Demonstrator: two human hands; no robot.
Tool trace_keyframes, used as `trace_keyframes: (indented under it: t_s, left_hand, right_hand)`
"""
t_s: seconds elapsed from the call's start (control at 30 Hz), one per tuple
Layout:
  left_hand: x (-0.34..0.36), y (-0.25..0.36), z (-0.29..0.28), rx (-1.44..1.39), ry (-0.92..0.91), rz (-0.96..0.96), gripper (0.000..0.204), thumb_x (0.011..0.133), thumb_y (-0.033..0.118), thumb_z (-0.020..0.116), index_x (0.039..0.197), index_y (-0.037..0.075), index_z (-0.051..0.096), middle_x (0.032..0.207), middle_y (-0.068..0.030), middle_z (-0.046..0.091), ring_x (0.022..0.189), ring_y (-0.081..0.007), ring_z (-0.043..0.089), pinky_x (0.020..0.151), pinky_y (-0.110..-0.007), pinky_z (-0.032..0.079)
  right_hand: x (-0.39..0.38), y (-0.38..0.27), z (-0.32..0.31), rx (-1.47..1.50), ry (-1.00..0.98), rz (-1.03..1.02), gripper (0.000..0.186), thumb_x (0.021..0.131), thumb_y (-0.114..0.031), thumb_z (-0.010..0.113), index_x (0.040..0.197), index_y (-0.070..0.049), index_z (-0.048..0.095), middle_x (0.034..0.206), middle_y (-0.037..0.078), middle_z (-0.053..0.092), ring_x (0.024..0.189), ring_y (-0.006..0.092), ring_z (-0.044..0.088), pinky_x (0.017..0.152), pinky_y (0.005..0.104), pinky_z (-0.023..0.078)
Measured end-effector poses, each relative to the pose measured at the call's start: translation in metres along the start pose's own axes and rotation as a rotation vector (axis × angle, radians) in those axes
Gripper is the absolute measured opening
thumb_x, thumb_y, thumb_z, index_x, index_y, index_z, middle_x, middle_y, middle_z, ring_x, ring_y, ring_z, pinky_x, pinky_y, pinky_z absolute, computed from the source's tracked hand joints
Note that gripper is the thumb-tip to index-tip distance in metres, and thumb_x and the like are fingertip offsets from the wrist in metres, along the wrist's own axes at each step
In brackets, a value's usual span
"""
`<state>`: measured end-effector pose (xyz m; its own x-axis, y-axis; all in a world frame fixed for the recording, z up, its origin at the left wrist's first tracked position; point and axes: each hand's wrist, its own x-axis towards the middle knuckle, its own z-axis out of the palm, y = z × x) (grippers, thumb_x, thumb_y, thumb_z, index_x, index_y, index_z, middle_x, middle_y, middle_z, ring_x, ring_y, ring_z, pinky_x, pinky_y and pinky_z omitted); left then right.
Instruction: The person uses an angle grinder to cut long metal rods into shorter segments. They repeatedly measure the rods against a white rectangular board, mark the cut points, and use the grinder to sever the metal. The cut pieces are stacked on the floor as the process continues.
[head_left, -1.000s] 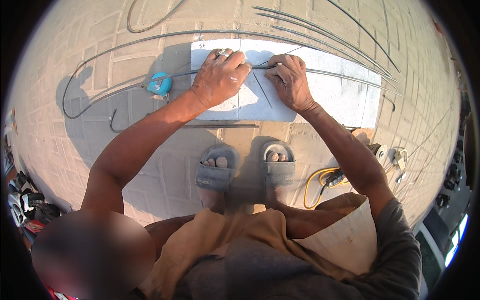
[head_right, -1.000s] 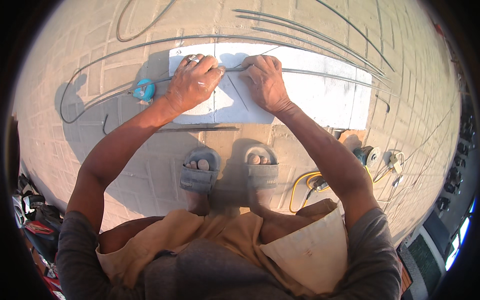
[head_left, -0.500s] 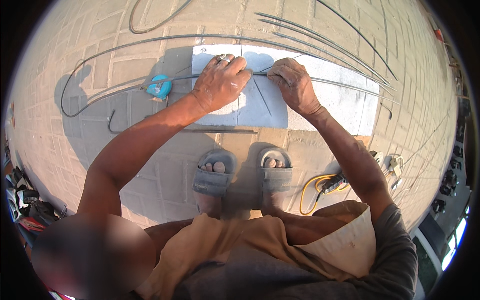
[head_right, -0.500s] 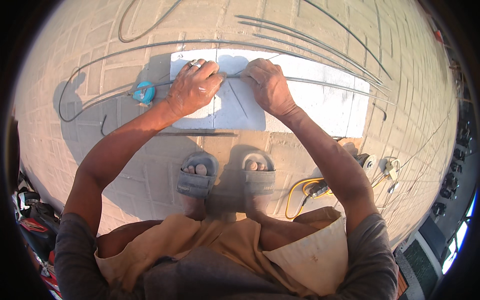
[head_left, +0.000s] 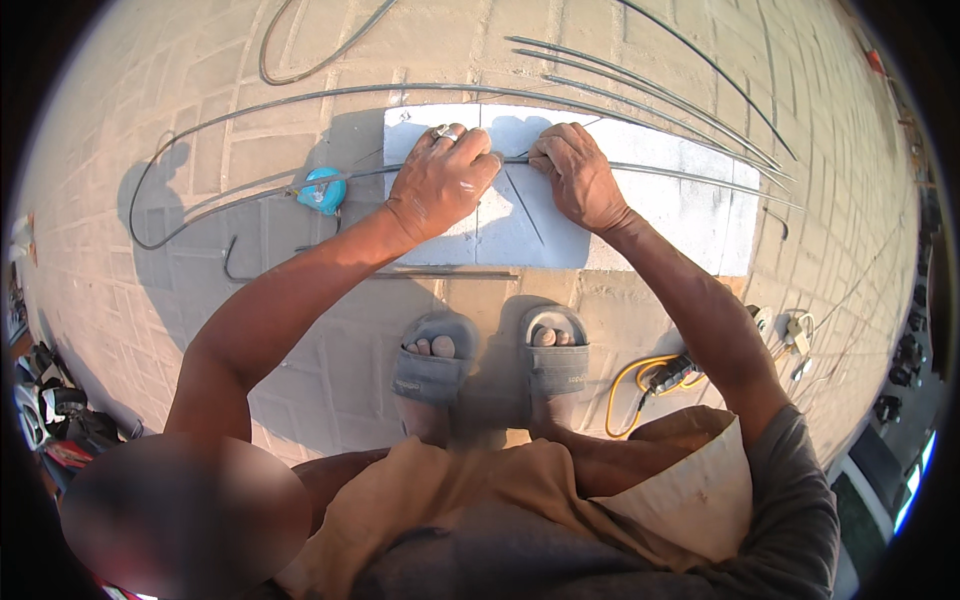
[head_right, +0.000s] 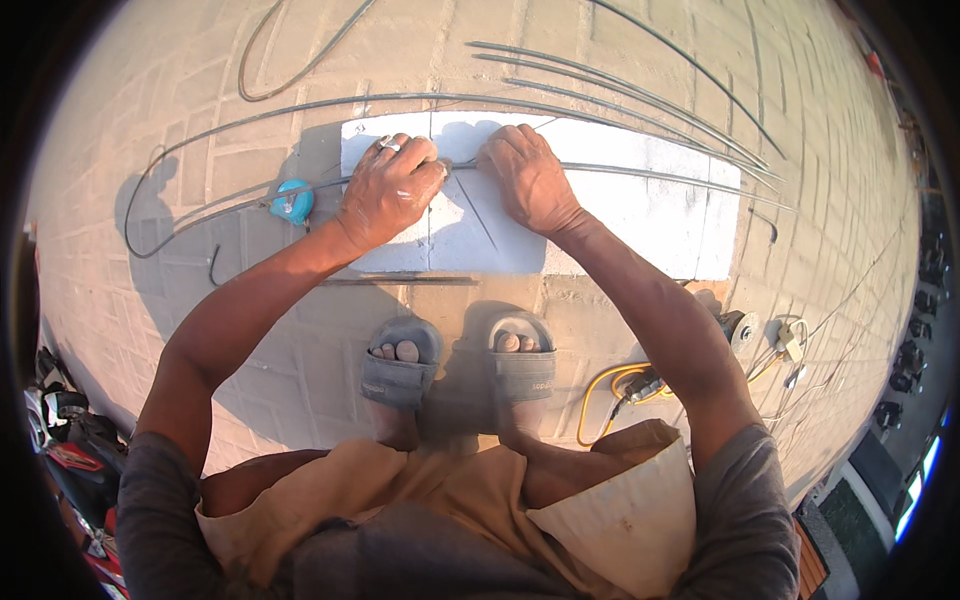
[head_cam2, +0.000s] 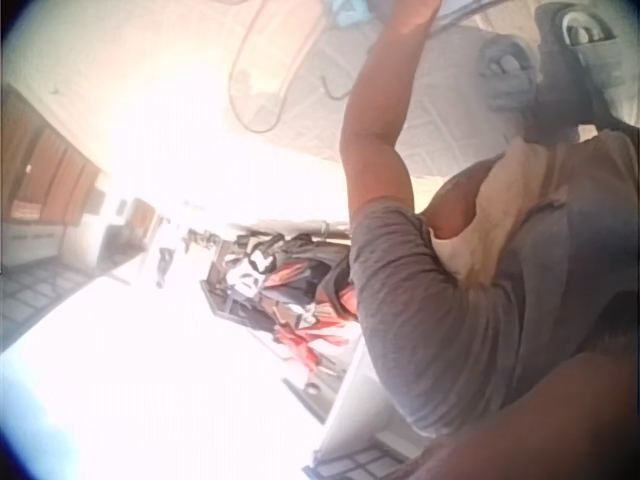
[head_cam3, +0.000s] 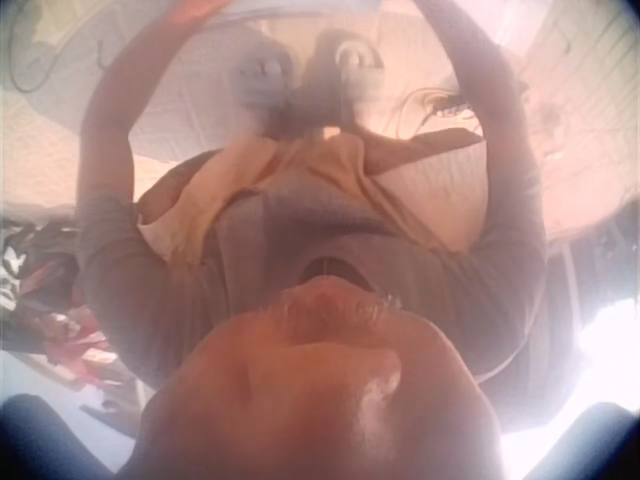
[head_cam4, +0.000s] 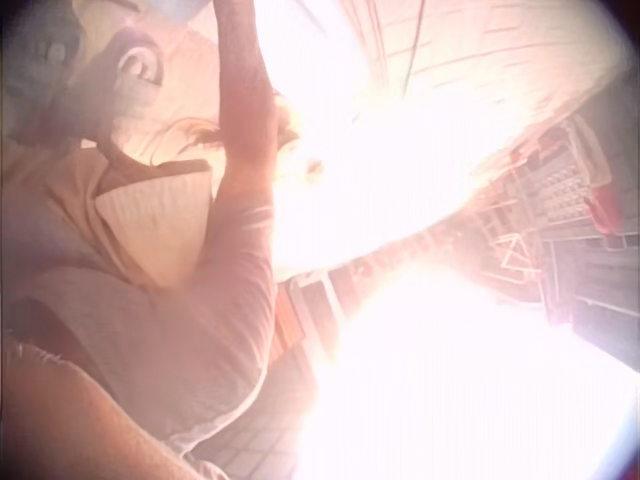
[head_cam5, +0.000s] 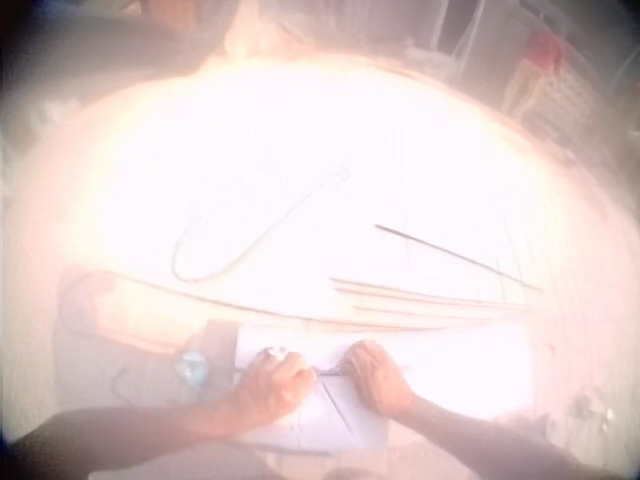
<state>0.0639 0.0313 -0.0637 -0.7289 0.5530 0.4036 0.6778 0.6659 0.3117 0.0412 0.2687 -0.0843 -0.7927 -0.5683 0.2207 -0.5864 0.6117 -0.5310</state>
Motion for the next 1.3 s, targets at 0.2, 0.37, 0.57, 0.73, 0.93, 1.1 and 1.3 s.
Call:
trace_keyframes:
  t_s: [0.2, 0.37, 0.57, 0.73, 0.93, 1.1, 1.3]
  left_hand:
    - [0.000, 0.000, 0.000, 0.020, -0.028, 0.007, 0.008, 0.085, 0.009, 0.070, 0.079, 0.006, 0.065, 0.084, -0.0043, 0.054, 0.076, -0.0227, 0.059, 0.069, -0.039, 0.048]
    - [-0.002, -0.001, 0.000, -0.013, -0.010, 0.002, 0.008, 0.086, 0.009, 0.069, 0.080, 0.006, 0.065, 0.083, -0.0048, 0.053, 0.077, -0.0227, 0.059, 0.070, -0.040, 0.048]
    - [-0.003, -0.004, -0.004, -0.022, -0.032, 0.001, 0.007, 0.086, 0.009, 0.070, 0.082, 0.005, 0.065, 0.084, -0.0049, 0.054, 0.078, -0.0237, 0.058, 0.070, -0.040, 0.047]
    - [-0.004, 0.002, -0.023, 0.038, -0.091, 0.019, 0.007, 0.083, 0.009, 0.072, 0.083, 0.006, 0.066, 0.084, -0.0052, 0.055, 0.077, -0.0261, 0.058, 0.069, -0.042, 0.047]
    - [0.011, 0.003, -0.006, -0.006, -0.064, 0.031, 0.008, 0.083, 0.015, 0.074, 0.083, 0.009, 0.069, 0.084, -0.0056, 0.057, 0.081, -0.0289, 0.059, 0.073, -0.046, 0.045]
    - [0.005, -0.006, -0.011, -0.027, -0.162, 0.034, 0.011, 0.083, 0.018, 0.076, 0.091, 0.010, 0.072, 0.092, -0.0056, 0.060, 0.089, -0.0293, 0.060, 0.083, -0.047, 0.043]
    - [-0.001, -0.010, -0.034, -0.075, -0.198, -0.088, 0.029, 0.082, 0.021, 0.078, 0.105, 0.006, 0.071, 0.108, -0.0099, 0.061, 0.105, -0.0320, 0.059, 0.094, -0.048, 0.042]
  right_hand:
    - [0.027, -0.002, -0.018, 0.186, 0.024, 0.256, 0.007, 0.090, -0.005, 0.062, 0.094, 0.000, 0.065, 0.102, 0.014, 0.062, 0.095, 0.0349, 0.064, 0.087, 0.0413, 0.052]
    - [0.007, -0.002, -0.017, 0.187, -0.067, 0.081, 0.008, 0.090, -0.007, 0.062, 0.096, -0.003, 0.065, 0.105, 0.012, 0.061, 0.100, 0.0320, 0.063, 0.090, 0.0404, 0.053]
    - [0.010, -0.007, -0.008, 0.058, -0.028, 0.030, 0.007, 0.091, -0.007, 0.062, 0.094, -0.002, 0.065, 0.103, 0.013, 0.061, 0.094, 0.0333, 0.061, 0.085, 0.0422, 0.053]
    - [0.040, -0.008, -0.032, 0.345, 0.132, 0.324, 0.011, 0.091, -0.009, 0.063, 0.090, 0.002, 0.064, 0.095, 0.019, 0.062, 0.089, 0.0376, 0.063, 0.083, 0.0440, 0.052]
    - [0.023, 0.056, -0.056, -0.067, 0.021, 0.276, 0.018, 0.090, -0.010, 0.057, 0.103, -0.005, 0.069, 0.104, 0.014, 0.063, 0.113, 0.0330, 0.058, 0.095, 0.0429, 0.049]
    - [-0.010, 0.068, -0.087, -0.138, -0.023, 0.328, 0.027, 0.089, -0.006, 0.054, 0.112, -0.005, 0.068, 0.117, 0.014, 0.059, 0.119, 0.0315, 0.056, 0.096, 0.0504, 0.046]
    - [-0.075, 0.073, -0.141, -0.316, -0.033, 0.315, 0.031, 0.088, -0.002, 0.053, 0.114, -0.005, 0.068, 0.118, 0.014, 0.059, 0.120, 0.0292, 0.056, 0.096, 0.0495, 0.045]
